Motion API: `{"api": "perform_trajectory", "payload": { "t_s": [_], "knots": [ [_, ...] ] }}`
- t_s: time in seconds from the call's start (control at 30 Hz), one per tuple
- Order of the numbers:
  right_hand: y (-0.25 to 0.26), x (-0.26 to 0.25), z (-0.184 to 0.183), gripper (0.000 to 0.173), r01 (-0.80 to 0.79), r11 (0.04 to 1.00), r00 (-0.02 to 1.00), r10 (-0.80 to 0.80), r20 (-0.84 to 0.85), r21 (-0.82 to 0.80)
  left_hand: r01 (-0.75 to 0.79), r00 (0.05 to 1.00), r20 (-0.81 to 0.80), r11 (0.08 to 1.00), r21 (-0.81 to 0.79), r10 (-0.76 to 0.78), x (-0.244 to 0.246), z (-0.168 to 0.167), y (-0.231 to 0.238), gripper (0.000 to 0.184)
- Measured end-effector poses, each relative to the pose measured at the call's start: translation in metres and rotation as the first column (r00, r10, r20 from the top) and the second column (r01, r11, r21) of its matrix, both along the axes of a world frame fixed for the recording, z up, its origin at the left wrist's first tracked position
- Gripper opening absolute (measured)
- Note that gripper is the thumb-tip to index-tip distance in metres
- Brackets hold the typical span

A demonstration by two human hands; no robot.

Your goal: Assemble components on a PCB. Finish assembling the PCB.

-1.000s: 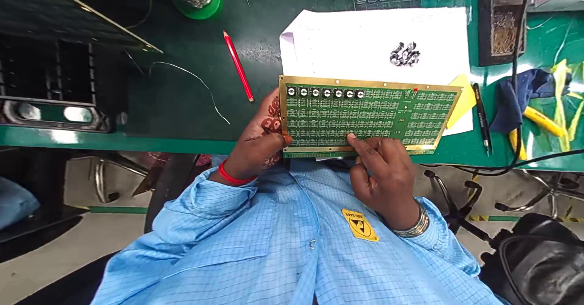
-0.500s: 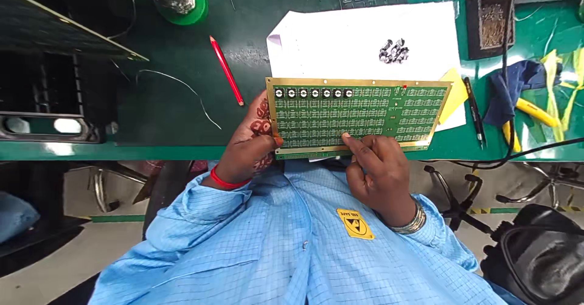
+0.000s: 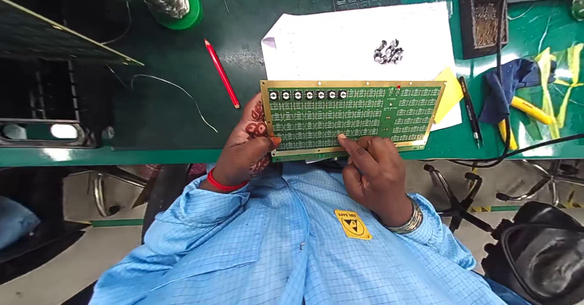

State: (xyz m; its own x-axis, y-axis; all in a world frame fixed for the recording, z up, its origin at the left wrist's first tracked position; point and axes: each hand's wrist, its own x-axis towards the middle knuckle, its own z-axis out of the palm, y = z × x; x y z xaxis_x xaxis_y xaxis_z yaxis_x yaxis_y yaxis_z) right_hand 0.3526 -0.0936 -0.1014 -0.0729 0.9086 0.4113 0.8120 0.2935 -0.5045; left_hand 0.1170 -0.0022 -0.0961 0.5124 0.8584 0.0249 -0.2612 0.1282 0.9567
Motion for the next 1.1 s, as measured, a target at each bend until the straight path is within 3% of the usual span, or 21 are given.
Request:
{"api": "perform_trajectory", "payload": {
  "t_s": [1.1],
  "knots": [
    [-0.0021, 0.0040, 0.0037, 0.036, 0.056, 0.998, 0.998, -0.056, 0.008, -0.009, -0.041, 0.999, -0.020, 0.999, -0.004, 0.041, 0.0036, 0.0027, -0.0011, 0.059]
  ]
}}
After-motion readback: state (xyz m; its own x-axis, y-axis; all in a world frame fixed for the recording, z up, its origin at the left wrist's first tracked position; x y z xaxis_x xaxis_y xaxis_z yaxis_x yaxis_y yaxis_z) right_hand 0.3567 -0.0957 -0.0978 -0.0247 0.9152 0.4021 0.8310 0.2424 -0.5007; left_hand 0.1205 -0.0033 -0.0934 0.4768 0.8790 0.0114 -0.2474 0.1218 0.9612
